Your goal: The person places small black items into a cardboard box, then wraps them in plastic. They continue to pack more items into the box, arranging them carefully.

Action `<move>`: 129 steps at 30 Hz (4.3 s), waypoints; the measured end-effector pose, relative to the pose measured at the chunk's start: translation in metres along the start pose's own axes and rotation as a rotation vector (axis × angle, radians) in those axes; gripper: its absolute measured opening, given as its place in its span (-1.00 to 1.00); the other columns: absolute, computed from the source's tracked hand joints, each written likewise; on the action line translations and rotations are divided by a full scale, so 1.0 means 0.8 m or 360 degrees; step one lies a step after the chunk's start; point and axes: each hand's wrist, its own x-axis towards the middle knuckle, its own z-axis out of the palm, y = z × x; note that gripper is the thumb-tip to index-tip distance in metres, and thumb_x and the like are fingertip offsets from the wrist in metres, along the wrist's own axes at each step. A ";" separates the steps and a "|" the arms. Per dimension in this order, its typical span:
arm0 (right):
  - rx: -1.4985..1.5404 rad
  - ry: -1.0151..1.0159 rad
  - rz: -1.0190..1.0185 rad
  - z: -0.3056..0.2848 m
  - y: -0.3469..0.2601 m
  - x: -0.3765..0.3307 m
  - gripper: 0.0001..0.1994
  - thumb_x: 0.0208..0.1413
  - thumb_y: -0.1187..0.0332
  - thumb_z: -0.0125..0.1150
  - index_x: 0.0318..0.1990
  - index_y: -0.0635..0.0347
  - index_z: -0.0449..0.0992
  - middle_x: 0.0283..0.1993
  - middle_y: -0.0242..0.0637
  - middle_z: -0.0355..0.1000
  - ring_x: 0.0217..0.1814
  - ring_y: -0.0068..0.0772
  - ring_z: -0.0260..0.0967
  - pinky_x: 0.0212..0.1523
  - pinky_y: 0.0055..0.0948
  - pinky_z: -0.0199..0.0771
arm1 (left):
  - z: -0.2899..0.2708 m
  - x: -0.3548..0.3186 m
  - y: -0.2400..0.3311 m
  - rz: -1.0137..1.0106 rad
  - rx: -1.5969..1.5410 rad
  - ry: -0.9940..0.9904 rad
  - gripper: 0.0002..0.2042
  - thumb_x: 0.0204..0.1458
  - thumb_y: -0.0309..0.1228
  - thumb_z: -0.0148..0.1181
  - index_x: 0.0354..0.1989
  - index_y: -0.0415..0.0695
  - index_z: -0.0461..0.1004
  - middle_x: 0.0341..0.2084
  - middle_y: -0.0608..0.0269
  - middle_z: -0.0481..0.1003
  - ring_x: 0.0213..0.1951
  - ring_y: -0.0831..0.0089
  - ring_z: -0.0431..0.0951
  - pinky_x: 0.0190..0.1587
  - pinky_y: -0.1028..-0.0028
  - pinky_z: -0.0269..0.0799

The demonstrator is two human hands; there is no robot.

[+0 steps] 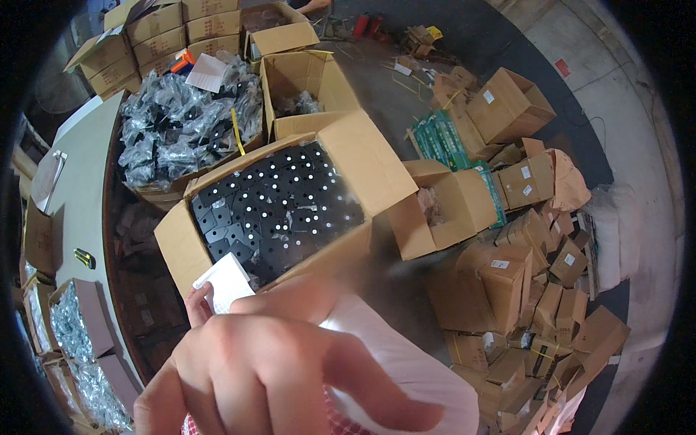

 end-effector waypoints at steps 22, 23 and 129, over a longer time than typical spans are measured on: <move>-0.0065 0.0308 -0.0261 0.013 0.017 -0.017 -0.51 0.27 -0.08 0.21 -0.23 0.28 0.52 -0.35 -0.27 0.40 -0.51 -0.40 0.30 -0.46 -0.38 0.40 | 0.000 -0.001 0.001 -0.0008 -0.0049 -0.0042 -0.77 0.06 -0.50 0.26 -0.10 -0.27 0.57 -0.22 0.18 0.65 -0.17 0.40 0.65 -0.02 0.44 0.52; -0.0060 0.0285 -0.0245 0.013 0.018 -0.022 -0.51 0.27 -0.09 0.21 -0.23 0.28 0.51 -0.36 -0.27 0.39 -0.51 -0.40 0.30 -0.46 -0.40 0.39 | 0.000 -0.001 0.002 -0.0004 -0.0059 -0.0055 -0.77 0.06 -0.50 0.25 -0.10 -0.28 0.57 -0.22 0.18 0.65 -0.17 0.40 0.65 -0.02 0.44 0.52; -0.2908 -0.0266 0.1675 -0.172 -0.095 -0.208 -0.86 0.11 0.48 0.32 -0.19 0.26 0.55 -0.23 -0.25 0.47 -0.21 -0.30 0.48 -0.18 -0.32 0.51 | 0.054 -0.049 0.051 0.0506 0.0728 -0.0185 -0.85 0.08 -0.64 0.28 -0.16 -0.31 0.59 -0.32 0.22 0.64 -0.31 0.53 0.59 -0.23 0.55 0.49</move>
